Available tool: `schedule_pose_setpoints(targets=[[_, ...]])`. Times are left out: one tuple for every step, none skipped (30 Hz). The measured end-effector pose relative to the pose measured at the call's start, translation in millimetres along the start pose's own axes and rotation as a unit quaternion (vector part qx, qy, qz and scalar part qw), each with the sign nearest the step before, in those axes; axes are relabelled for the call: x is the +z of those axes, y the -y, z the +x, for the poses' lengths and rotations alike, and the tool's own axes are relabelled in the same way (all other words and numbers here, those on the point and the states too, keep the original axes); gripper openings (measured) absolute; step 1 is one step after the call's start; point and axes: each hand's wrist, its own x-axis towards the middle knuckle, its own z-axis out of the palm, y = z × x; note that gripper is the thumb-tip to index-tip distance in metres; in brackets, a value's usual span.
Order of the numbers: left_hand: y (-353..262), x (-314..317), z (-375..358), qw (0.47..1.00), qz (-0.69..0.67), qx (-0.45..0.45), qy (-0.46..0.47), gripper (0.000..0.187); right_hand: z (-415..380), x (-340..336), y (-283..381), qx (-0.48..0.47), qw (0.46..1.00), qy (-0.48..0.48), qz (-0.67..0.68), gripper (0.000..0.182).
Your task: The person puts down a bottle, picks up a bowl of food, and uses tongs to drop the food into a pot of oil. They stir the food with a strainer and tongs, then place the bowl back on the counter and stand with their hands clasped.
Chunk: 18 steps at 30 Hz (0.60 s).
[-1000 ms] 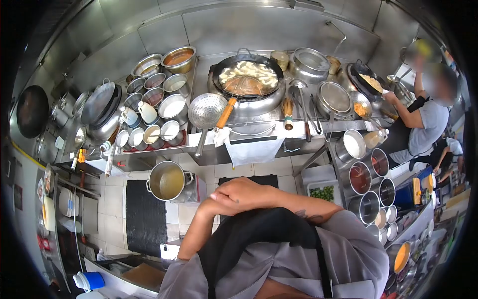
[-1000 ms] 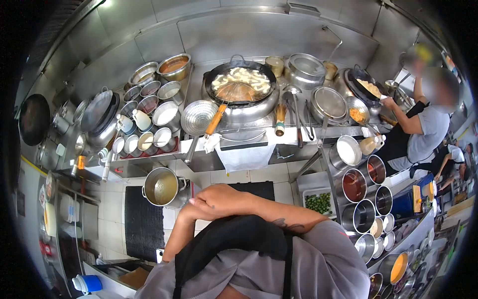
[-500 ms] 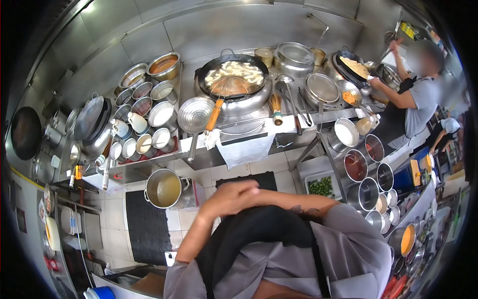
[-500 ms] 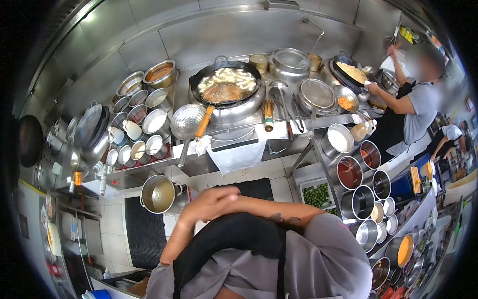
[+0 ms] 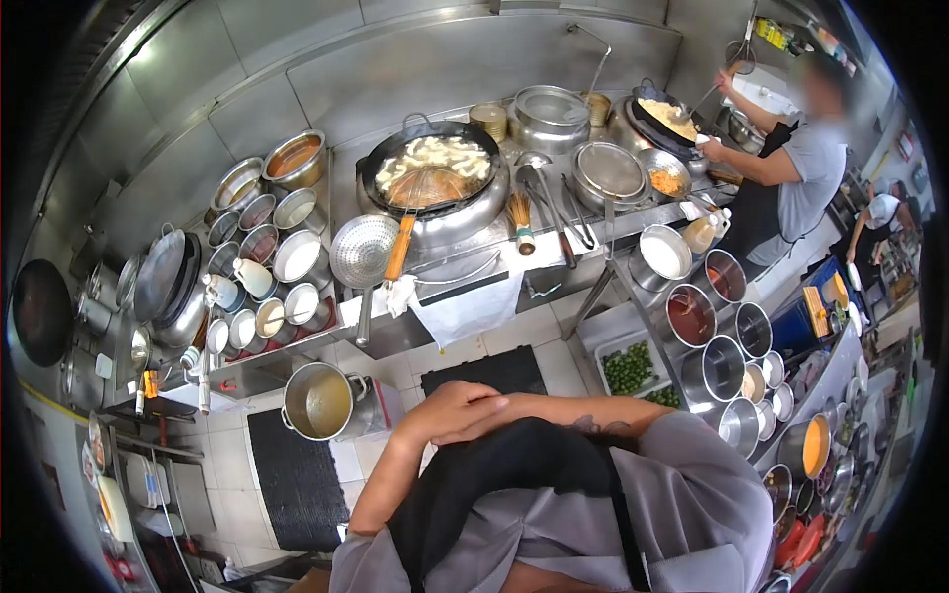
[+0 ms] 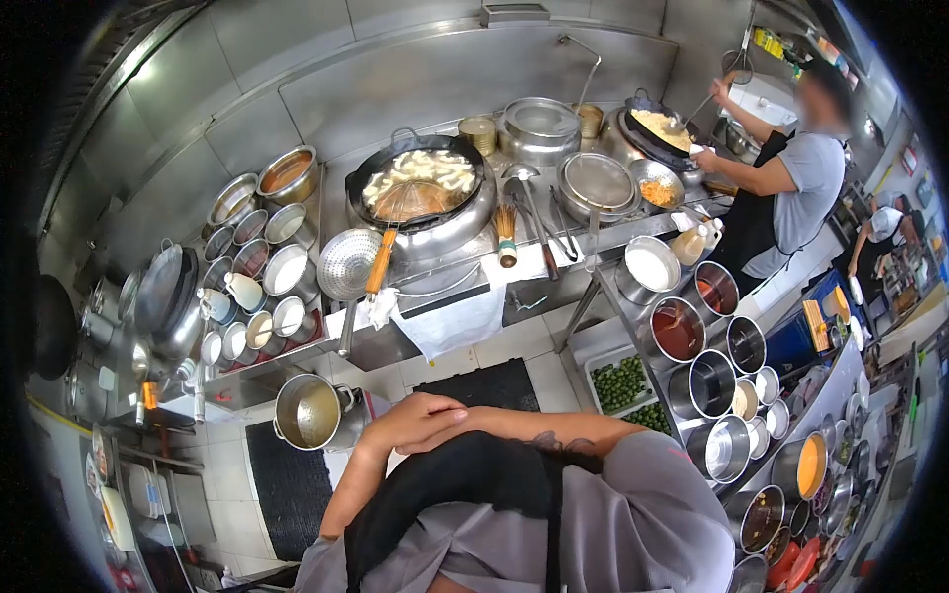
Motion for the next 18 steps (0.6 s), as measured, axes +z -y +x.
schedule_pose_setpoints(targets=[[5,0,-1,0.999,-0.047,-0.014,-0.009,0.044,-2,-3,9,0.010,1.000,-0.004,-0.014,0.027],[11,0,-3,0.995,-0.094,-0.027,-0.019,0.046,-18,-5,12,0.020,0.999,-0.007,-0.028,0.027],[16,-1,-6,0.995,-0.093,-0.027,-0.018,0.046,-19,-7,20,0.029,0.999,-0.011,-0.042,0.027],[22,-2,-9,0.988,-0.141,-0.052,-0.032,0.045,-19,-8,17,0.028,0.999,-0.012,-0.043,0.027],[28,0,-11,0.978,-0.188,-0.077,-0.046,0.046,-18,-9,10,-0.045,0.994,-0.057,-0.077,0.024],[37,6,-13,0.978,-0.187,-0.077,-0.045,0.046,-18,-9,11,-0.117,0.982,-0.102,-0.110,0.022],[47,13,-15,0.967,-0.229,-0.056,-0.095,0.045,-20,-11,12,-0.117,0.982,-0.103,-0.110,0.022],[53,18,-16,0.951,-0.270,-0.035,-0.145,0.044,-24,-14,25,-0.140,0.981,-0.120,-0.065,0.022],[52,21,-18,0.951,-0.270,-0.035,-0.145,0.044,-26,-18,33,-0.163,0.977,-0.136,-0.018,0.022],[50,24,-19,0.906,-0.373,-0.070,-0.188,0.041,-30,-27,30,-0.051,0.990,-0.128,-0.029,0.026],[48,26,-19,0.846,-0.470,-0.104,-0.229,0.041,-24,-30,18,-0.067,0.982,-0.167,0.063,0.031],[45,27,-20,0.846,-0.470,-0.105,-0.229,0.041,-20,-32,13,-0.081,0.963,-0.204,0.155,0.037],[42,27,-21,0.821,-0.505,-0.087,-0.249,0.042,-20,-35,6,-0.086,0.959,-0.251,0.096,0.048],[40,27,-22,0.794,-0.540,-0.069,-0.269,0.047,-20,-37,10,-0.085,0.960,-0.250,0.097,0.048],[49,23,-24,0.783,-0.577,-0.060,-0.222,0.056,-21,-37,14,-0.081,0.966,-0.232,0.081,0.054],[51,24,-25,0.782,-0.578,-0.062,-0.225,0.056,-20,-36,17,-0.076,0.972,-0.213,0.065,0.060],[48,23,-26,0.764,-0.602,-0.051,-0.226,0.056,-17,-32,19,-0.102,0.974,-0.201,0.007,0.067],[44,22,-27,0.746,-0.625,-0.040,-0.227,0.057,-17,-30,22,-0.101,0.975,-0.199,0.009,0.067]])
